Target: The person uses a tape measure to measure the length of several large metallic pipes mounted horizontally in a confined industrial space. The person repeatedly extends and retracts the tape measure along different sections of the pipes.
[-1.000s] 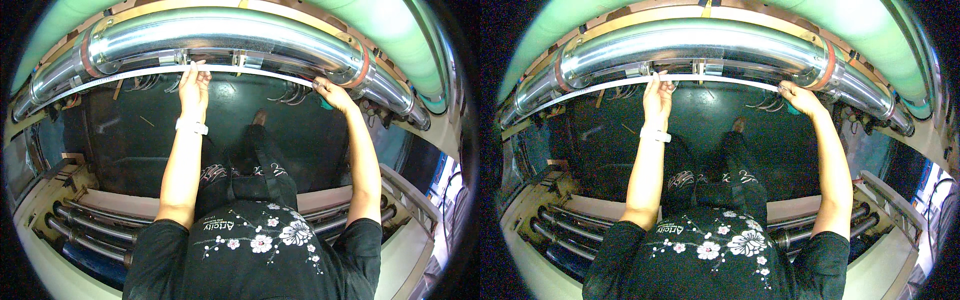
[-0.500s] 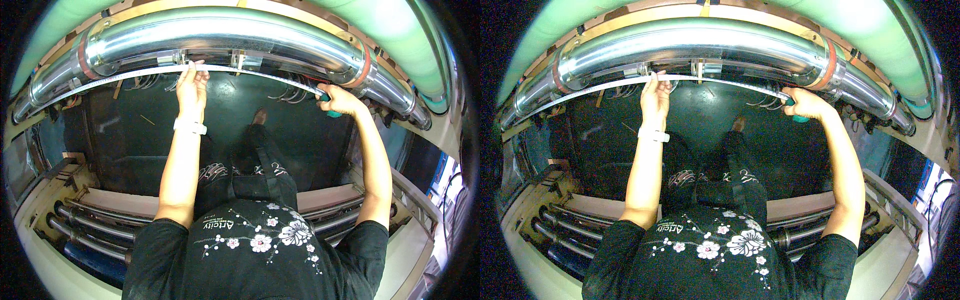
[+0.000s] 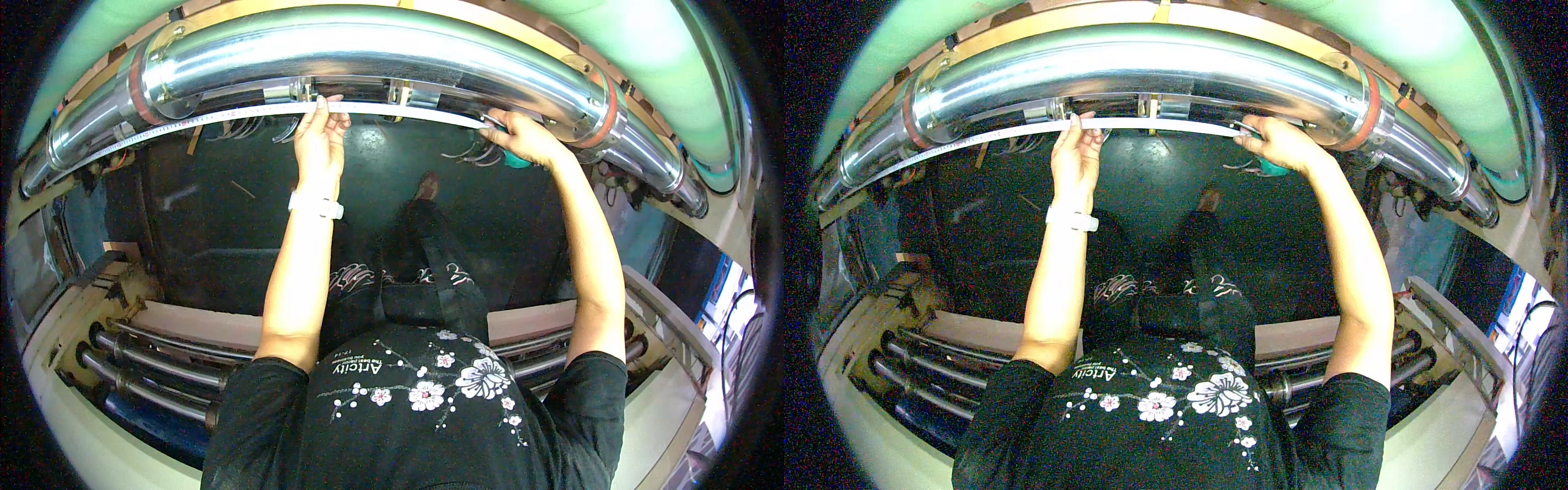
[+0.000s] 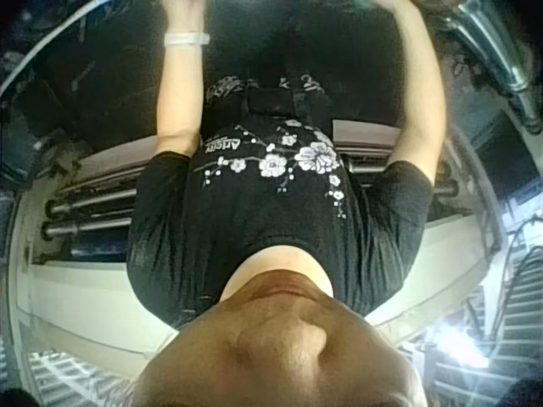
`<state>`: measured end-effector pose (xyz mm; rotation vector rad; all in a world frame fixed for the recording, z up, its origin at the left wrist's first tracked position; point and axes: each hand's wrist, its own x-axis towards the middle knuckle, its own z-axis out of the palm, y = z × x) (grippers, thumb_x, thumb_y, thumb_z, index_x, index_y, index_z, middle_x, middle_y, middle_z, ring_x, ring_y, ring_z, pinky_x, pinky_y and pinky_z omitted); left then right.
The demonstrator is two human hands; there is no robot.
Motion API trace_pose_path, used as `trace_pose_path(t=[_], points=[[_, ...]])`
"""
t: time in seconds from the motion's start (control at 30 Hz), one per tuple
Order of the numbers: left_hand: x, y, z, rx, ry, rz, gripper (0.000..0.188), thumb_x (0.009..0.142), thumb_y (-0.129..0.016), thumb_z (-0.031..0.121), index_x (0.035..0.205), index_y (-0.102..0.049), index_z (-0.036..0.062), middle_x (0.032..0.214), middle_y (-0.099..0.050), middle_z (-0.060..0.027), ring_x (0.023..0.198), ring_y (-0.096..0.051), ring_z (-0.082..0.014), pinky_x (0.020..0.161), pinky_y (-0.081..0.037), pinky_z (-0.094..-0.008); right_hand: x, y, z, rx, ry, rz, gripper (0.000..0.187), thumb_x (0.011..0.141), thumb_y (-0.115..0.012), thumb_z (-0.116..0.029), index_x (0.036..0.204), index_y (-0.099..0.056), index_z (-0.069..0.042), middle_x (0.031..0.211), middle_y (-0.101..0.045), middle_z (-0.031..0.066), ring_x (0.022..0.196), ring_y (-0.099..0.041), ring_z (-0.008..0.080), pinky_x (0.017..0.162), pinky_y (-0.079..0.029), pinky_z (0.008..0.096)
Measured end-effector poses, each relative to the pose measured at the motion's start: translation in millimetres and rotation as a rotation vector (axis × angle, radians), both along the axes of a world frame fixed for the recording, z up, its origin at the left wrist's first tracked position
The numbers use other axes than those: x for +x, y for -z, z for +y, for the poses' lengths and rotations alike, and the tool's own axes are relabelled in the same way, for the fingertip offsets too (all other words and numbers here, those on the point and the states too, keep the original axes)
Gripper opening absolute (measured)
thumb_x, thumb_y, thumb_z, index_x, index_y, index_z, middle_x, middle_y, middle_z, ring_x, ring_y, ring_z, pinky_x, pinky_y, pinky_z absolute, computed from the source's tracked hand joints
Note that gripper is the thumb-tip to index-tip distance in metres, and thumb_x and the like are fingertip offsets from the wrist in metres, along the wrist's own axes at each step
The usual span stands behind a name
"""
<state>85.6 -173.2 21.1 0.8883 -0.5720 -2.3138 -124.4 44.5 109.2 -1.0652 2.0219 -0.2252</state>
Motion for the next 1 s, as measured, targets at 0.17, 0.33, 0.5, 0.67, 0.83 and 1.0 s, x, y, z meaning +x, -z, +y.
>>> trace_pose_path(t=[0.17, 0.33, 0.5, 0.67, 0.83, 1.0], points=[[0.6, -1.3, 0.5, -0.003, 0.013, -0.008, 0.024, 0.086, -0.049, 0.017, 0.094, -0.052, -0.0050, 0.084, -0.056, -0.0104, 0.070, -0.053, -0.0140, 0.064, -0.046, -0.0251, 2.2, 8.5, -2.4, -0.016, 0.006, 0.087, 0.028, 0.086, -0.046, -0.030, 0.095, -0.053, -0.004, 0.082, -0.057, 0.0172, 0.080, -0.055, 0.0300, 0.072, -0.041, 0.0359], [-0.7, -2.8, 1.2, -0.003, -0.003, -0.006, 0.022, 0.086, -0.049, 0.017, 0.093, -0.053, -0.0041, 0.084, -0.057, -0.0102, 0.068, -0.053, -0.0140, 0.063, -0.046, -0.0256, 4.3, 14.0, -0.2, -0.073, 0.038, 0.148, 0.031, 0.086, -0.045, -0.033, 0.095, -0.055, -0.005, 0.086, -0.058, 0.0161, 0.085, -0.056, 0.0303, 0.075, -0.042, 0.0351], [-1.3, -2.8, 1.2, -0.008, 0.013, 0.016, 0.020, 0.087, -0.049, 0.016, 0.092, -0.054, -0.0023, 0.083, -0.057, -0.0098, 0.066, -0.053, -0.0135, 0.061, -0.047, -0.0252, 4.7, 9.3, -1.0, -0.092, 0.028, 0.158, 0.031, 0.086, -0.042, -0.035, 0.095, -0.057, -0.009, 0.092, -0.058, 0.0140, 0.089, -0.054, 0.0326, 0.077, -0.042, 0.0396], [0.6, -1.0, 0.7, -0.028, 0.043, 0.025, 0.022, 0.087, -0.049, 0.018, 0.093, -0.054, -0.0028, 0.082, -0.057, -0.0084, 0.069, -0.053, -0.0131, 0.062, -0.046, -0.0255, 2.8, 11.0, -0.7, -0.080, 0.035, 0.142, 0.030, 0.086, -0.043, -0.034, 0.093, -0.056, -0.009, 0.087, -0.059, 0.0143, 0.085, -0.055, 0.0326, 0.075, -0.042, 0.0389], [2.2, 0.3, 3.9, -0.039, 0.117, 0.017, 0.021, 0.086, -0.049, 0.018, 0.095, -0.054, 0.0001, 0.085, -0.058, -0.0072, 0.072, -0.052, -0.0132, 0.064, -0.045, -0.0262, -0.8, 12.4, -0.8, -0.055, 0.070, 0.066, 0.029, 0.086, -0.043, -0.033, 0.092, -0.055, -0.007, 0.084, -0.059, 0.0134, 0.082, -0.057, 0.0295, 0.074, -0.042, 0.0367], [12.0, 12.0, 17.6, -0.066, 0.336, -0.061, 0.019, 0.085, -0.050, 0.018, 0.097, -0.055, 0.0031, 0.091, -0.058, -0.0081, 0.079, -0.054, -0.0158, 0.070, -0.044, -0.0286, -4.5, 17.2, 1.1, -0.037, 0.084, 0.019, 0.030, 0.087, -0.043, -0.033, 0.090, -0.055, -0.006, 0.081, -0.059, 0.0109, 0.081, -0.057, 0.0257, 0.074, -0.042, 0.0348]])
